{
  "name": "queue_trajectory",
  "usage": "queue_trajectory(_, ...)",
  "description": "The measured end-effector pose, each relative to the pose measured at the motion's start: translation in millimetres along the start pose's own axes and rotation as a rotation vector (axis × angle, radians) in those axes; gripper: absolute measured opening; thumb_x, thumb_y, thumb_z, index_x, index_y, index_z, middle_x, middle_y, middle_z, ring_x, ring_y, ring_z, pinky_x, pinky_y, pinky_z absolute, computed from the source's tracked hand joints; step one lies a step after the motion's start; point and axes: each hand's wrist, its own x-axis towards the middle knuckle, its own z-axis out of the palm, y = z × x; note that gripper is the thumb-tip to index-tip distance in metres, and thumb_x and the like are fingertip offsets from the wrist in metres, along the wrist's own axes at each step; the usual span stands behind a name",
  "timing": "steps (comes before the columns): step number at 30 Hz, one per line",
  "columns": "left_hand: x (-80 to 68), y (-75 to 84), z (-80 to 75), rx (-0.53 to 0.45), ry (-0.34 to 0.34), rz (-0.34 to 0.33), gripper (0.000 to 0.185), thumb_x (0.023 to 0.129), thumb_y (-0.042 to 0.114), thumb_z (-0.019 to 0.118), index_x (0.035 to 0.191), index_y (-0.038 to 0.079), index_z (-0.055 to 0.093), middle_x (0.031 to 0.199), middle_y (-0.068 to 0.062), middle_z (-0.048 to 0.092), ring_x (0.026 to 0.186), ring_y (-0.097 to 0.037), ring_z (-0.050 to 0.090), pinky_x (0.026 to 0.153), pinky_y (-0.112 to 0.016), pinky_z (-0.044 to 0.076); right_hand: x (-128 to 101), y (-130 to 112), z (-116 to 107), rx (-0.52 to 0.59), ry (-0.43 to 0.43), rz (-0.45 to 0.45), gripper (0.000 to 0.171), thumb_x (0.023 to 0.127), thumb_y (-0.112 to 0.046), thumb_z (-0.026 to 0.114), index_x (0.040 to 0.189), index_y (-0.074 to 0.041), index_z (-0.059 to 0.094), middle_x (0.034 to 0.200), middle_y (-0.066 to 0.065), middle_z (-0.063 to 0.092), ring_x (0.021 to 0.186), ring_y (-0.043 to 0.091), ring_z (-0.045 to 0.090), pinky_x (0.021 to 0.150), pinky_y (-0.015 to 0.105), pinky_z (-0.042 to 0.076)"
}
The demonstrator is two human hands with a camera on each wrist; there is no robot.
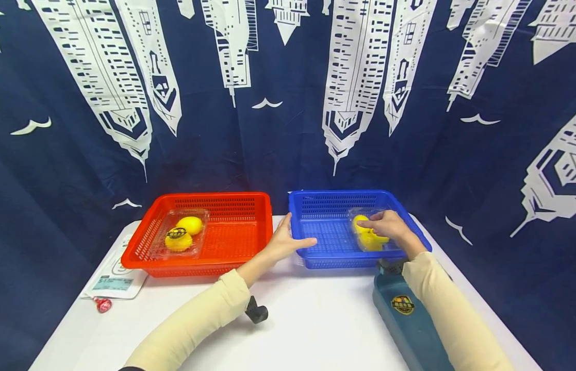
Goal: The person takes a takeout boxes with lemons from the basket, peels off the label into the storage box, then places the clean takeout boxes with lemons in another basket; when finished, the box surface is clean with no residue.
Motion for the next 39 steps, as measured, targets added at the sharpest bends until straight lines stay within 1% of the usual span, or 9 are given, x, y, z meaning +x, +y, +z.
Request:
queue_trajectory(4, -6.0, 7.3, -25.3, 0.048, -0.067, 0.056, 0.108, 0.074, 0.04, 0.082, 0.156, 0.011, 0.019, 0.163, -0.007, 0.022, 0.148, -0.028, 0.027, 0.12, -0.05, 0.027, -2, -15, 12, 0.021, -0.01, -0.056, 0.075, 0.094, -0.041, 0.061, 0.135, 0.02, 0.041, 0.138, 0.039, 0.045, 0.117, 0.046, 0.059, 0.099, 0.049, 0.051)
queue_trajectory(7, -11.2, 6.9, -47.8, 0.08, -0.109, 0.089, 0.104, 0.075, 0.039, 0.081, 0.156, 0.015, 0.021, 0.162, -0.006, 0.025, 0.146, -0.029, 0.031, 0.116, -0.05, 0.034, -4, -24, 21, 0.028, -0.019, -0.079, 0.076, 0.094, -0.042, 0.061, 0.135, 0.019, 0.041, 0.137, 0.037, 0.047, 0.116, 0.045, 0.059, 0.1, 0.05, 0.051)
queue_trajectory(10, -18.0, 3.1, -72.6, 0.124, -0.113, 0.108, 0.104, 0.074, 0.04, 0.082, 0.156, 0.018, 0.022, 0.161, -0.005, 0.027, 0.144, -0.029, 0.035, 0.113, -0.051, 0.038, -8, -34, 30, 0.031, -0.021, -0.095, 0.076, 0.092, -0.043, 0.063, 0.136, 0.016, 0.043, 0.135, 0.034, 0.051, 0.111, 0.041, 0.062, 0.098, 0.048, 0.052)
queue_trajectory(16, -34.1, -5.4, -127.4, 0.244, -0.063, 0.125, 0.102, 0.074, 0.046, 0.08, 0.156, 0.021, 0.024, 0.16, -0.002, 0.029, 0.142, -0.028, 0.036, 0.114, -0.055, 0.035, -14, -54, 45, 0.003, 0.005, -0.135, 0.075, 0.089, -0.043, 0.068, 0.136, 0.011, 0.047, 0.128, 0.029, 0.059, 0.101, 0.026, 0.067, 0.092, 0.041, 0.056)
queue_trajectory(22, -61.0, -18.7, -181.8, 0.338, -0.027, 0.132, 0.101, 0.075, 0.048, 0.079, 0.156, 0.026, 0.022, 0.163, -0.001, 0.021, 0.15, -0.032, 0.021, 0.116, -0.064, 0.024, -21, -77, 59, -0.017, 0.01, -0.191, 0.071, 0.087, -0.041, 0.071, 0.135, 0.007, 0.051, 0.12, 0.024, 0.067, 0.112, 0.033, 0.065, 0.094, 0.043, 0.054)
queue_trajectory(25, -76.8, -30.6, -205.5, 0.369, 0.018, 0.138, 0.1, 0.075, 0.045, 0.08, 0.156, 0.024, 0.023, 0.163, -0.006, 0.023, 0.149, -0.035, 0.021, 0.115, -0.065, 0.024, -23, -86, 67, -0.007, -0.013, -0.214, 0.07, 0.086, -0.04, 0.071, 0.135, 0.006, 0.051, 0.119, 0.022, 0.068, 0.114, 0.034, 0.063, 0.096, 0.045, 0.052)
queue_trajectory(29, -95.3, -48.5, -234.5, 0.438, 0.117, 0.149, 0.1, 0.075, 0.042, 0.08, 0.155, 0.017, 0.025, 0.16, -0.011, 0.027, 0.145, -0.039, 0.027, 0.114, -0.065, 0.026, -24, -95, 78, 0.019, -0.053, -0.244, 0.069, 0.087, -0.038, 0.071, 0.136, 0.007, 0.05, 0.118, 0.022, 0.067, 0.112, 0.033, 0.063, 0.096, 0.043, 0.052)
queue_trajectory(34, -113.6, -69.2, -267.6, 0.516, 0.216, 0.103, 0.103, 0.075, 0.046, 0.079, 0.156, 0.016, 0.023, 0.161, -0.016, 0.024, 0.143, -0.041, 0.023, 0.112, -0.069, 0.023, -26, -107, 89, 0.021, -0.067, -0.252, 0.07, 0.085, -0.038, 0.073, 0.135, 0.006, 0.051, 0.117, 0.02, 0.067, 0.111, 0.031, 0.063, 0.095, 0.042, 0.053)
queue_trajectory(39, -126.2, -88.1, -289.8, 0.565, 0.254, 0.032, 0.104, 0.076, 0.048, 0.076, 0.156, 0.011, 0.021, 0.16, -0.02, 0.022, 0.142, -0.046, 0.02, 0.11, -0.074, 0.017, -28, -117, 98, 0.019, -0.09, -0.255, 0.069, 0.085, -0.037, 0.074, 0.135, 0.005, 0.052, 0.119, 0.02, 0.067, 0.112, 0.032, 0.062, 0.096, 0.043, 0.053)
